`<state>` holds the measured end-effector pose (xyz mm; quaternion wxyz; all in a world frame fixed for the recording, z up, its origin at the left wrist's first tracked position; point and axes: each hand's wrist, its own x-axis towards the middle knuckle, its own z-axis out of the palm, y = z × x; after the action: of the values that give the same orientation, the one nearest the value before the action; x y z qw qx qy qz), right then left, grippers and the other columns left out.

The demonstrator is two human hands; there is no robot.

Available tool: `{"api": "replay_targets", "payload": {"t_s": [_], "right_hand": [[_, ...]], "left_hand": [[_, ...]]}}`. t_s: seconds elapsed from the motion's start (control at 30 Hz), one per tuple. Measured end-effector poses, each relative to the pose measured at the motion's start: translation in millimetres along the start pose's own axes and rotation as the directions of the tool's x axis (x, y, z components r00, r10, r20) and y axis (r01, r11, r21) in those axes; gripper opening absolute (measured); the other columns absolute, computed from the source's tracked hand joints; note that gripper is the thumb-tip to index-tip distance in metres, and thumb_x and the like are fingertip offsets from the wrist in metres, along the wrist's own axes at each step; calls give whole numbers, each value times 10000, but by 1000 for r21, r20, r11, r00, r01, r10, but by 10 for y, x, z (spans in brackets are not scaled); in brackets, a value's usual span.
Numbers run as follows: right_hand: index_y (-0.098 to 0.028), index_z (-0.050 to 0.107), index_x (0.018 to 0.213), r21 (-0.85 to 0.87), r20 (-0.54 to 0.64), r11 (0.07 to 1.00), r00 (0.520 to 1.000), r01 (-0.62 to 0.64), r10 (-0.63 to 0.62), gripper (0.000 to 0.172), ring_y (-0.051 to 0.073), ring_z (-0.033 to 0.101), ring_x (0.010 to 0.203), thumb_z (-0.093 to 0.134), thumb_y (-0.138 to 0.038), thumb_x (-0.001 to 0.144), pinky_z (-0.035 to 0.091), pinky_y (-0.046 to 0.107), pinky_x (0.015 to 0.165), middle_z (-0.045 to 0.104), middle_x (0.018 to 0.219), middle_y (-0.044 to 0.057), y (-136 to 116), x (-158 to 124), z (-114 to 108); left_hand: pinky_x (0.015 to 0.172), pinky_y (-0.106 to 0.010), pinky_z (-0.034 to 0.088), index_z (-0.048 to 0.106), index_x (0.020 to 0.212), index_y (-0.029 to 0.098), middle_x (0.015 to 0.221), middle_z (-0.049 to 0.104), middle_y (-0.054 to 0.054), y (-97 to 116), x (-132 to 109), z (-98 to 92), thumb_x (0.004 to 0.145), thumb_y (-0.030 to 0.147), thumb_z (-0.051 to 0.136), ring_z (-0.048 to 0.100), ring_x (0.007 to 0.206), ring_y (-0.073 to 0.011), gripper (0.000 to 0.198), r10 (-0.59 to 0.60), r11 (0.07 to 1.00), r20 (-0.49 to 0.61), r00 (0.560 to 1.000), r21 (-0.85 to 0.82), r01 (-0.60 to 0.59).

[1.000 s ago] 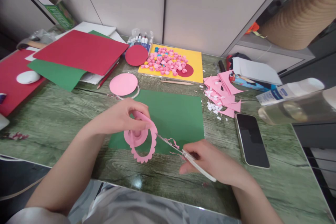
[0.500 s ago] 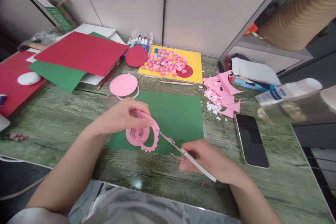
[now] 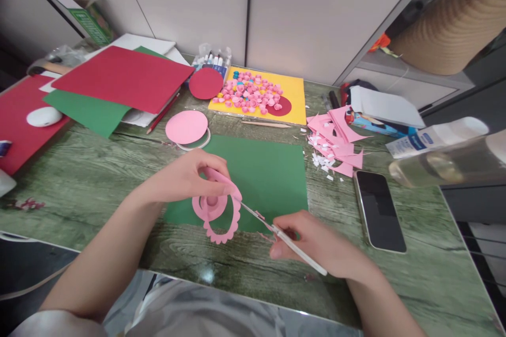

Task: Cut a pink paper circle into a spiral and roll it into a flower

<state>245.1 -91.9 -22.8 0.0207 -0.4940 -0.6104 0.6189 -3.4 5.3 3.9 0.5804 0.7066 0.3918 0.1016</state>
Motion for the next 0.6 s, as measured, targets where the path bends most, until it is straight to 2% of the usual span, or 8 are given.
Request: {"api": "replay_targets", "payload": {"t_s": [0.23, 0.6], "right_hand": [[-174, 437, 627, 2, 33, 1000, 999, -8, 8, 486, 101, 273, 565, 531, -637, 740, 216, 217, 483, 328, 596, -47, 17, -11, 2], [-171, 444, 610, -38, 24, 999, 1000, -19, 20, 459, 100, 272, 555, 547, -595, 752, 223, 216, 473, 329, 580, -46, 22, -8, 7]], "left_hand": [[473, -179, 349, 608, 626, 142, 572, 548, 7, -20, -4, -6, 707, 330, 586, 489, 506, -77, 205, 13, 1000, 40, 999, 11, -14], [464, -183, 298, 621, 639, 146, 572, 498, 17, -18, 6, -4, 702, 334, 597, 416, 512, -67, 200, 19, 999, 70, 997, 38, -22]]}}
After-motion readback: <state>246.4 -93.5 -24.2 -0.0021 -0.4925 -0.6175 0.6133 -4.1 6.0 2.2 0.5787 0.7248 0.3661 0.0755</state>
